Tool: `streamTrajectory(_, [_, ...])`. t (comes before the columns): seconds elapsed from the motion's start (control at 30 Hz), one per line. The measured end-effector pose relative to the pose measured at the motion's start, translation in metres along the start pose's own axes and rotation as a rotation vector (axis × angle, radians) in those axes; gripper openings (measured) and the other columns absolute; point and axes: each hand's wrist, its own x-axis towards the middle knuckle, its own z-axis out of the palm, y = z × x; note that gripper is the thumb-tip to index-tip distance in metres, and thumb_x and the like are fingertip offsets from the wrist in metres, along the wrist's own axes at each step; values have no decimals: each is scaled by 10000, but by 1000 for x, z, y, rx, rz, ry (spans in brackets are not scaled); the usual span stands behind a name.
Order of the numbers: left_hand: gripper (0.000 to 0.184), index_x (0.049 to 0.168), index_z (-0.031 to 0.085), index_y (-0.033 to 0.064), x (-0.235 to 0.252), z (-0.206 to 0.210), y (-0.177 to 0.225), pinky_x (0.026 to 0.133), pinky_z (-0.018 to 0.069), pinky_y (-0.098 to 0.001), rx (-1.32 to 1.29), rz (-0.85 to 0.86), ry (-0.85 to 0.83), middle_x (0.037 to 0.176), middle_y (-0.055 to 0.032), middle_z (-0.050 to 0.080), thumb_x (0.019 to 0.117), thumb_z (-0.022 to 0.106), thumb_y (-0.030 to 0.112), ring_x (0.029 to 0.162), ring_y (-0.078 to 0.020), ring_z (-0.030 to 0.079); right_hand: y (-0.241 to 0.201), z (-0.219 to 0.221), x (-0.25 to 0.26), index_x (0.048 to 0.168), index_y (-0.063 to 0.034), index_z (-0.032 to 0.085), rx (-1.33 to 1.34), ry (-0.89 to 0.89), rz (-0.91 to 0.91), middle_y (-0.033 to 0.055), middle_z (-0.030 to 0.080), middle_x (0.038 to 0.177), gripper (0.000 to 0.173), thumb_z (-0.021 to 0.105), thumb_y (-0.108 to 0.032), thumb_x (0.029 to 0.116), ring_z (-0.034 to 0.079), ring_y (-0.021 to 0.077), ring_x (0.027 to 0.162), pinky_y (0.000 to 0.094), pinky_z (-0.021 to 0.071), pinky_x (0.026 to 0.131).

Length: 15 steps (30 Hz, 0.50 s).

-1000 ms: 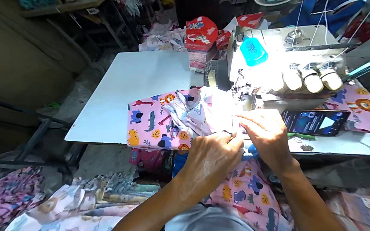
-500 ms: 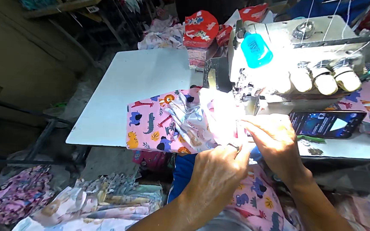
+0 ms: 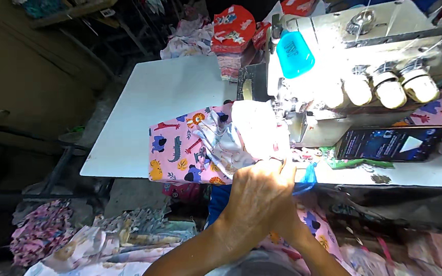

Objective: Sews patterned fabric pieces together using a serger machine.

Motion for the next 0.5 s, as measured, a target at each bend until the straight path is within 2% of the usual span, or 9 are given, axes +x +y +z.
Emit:
streamTrajectory(0.03, [205,849,758,109,4,1,-2,422,315,-291,10,-1,-1,568,-27,494,943,634,242,474,-176,502,-3,3,6,1139,138,683,3,-3,-8,242,720,1114,314,653,-67,904,689,281,1097,325,501,1012])
streamTrajectory(0.1, [195,854,751,107,13,3,-10,416,303,-294,31,-3,-3,590,-33,495,952,636,231,481,-182,501,5,17,13,1086,123,695,-42,100,-157,256,722,1068,301,678,-76,861,713,328,1039,359,546,952])
streamTrajectory(0.17, [181,843,731,104,22,9,-18,418,293,-303,52,6,-10,610,-38,493,950,637,215,491,-189,499,6,22,21,1116,120,675,15,110,-177,236,717,1067,305,668,-86,891,705,290,1045,350,540,956])
streamTrajectory(0.23, [174,838,742,97,30,15,-25,446,315,-330,56,17,-15,621,-53,527,943,648,199,522,-214,529,6,25,25,1059,88,702,-10,120,-191,208,734,1007,243,666,-78,886,724,276,990,345,563,911])
streamTrajectory(0.3, [179,847,751,77,37,17,-30,460,348,-353,46,30,-5,645,-70,564,947,648,185,557,-234,563,9,26,25,1018,45,719,-21,105,-194,167,732,969,185,641,-81,908,726,224,918,293,573,850])
streamTrajectory(0.37, [186,875,759,57,43,17,-33,475,379,-372,39,38,-8,696,-92,602,957,639,173,599,-254,594,14,24,19,1069,31,724,10,66,-174,151,730,1013,210,616,-107,954,718,175,907,250,567,840])
streamTrajectory(0.43, [193,860,750,62,45,14,-38,477,375,-386,12,58,-21,674,-90,587,963,637,181,584,-262,584,23,20,14,1142,13,720,49,46,-155,127,727,1064,237,599,-122,990,710,124,945,220,561,874])
streamTrajectory(0.5, [189,839,734,86,50,5,-50,492,418,-423,-55,62,-70,658,-84,604,960,653,207,585,-274,611,31,10,11,1188,13,716,85,69,-151,115,737,1112,255,578,-114,1016,712,108,1002,229,566,922])
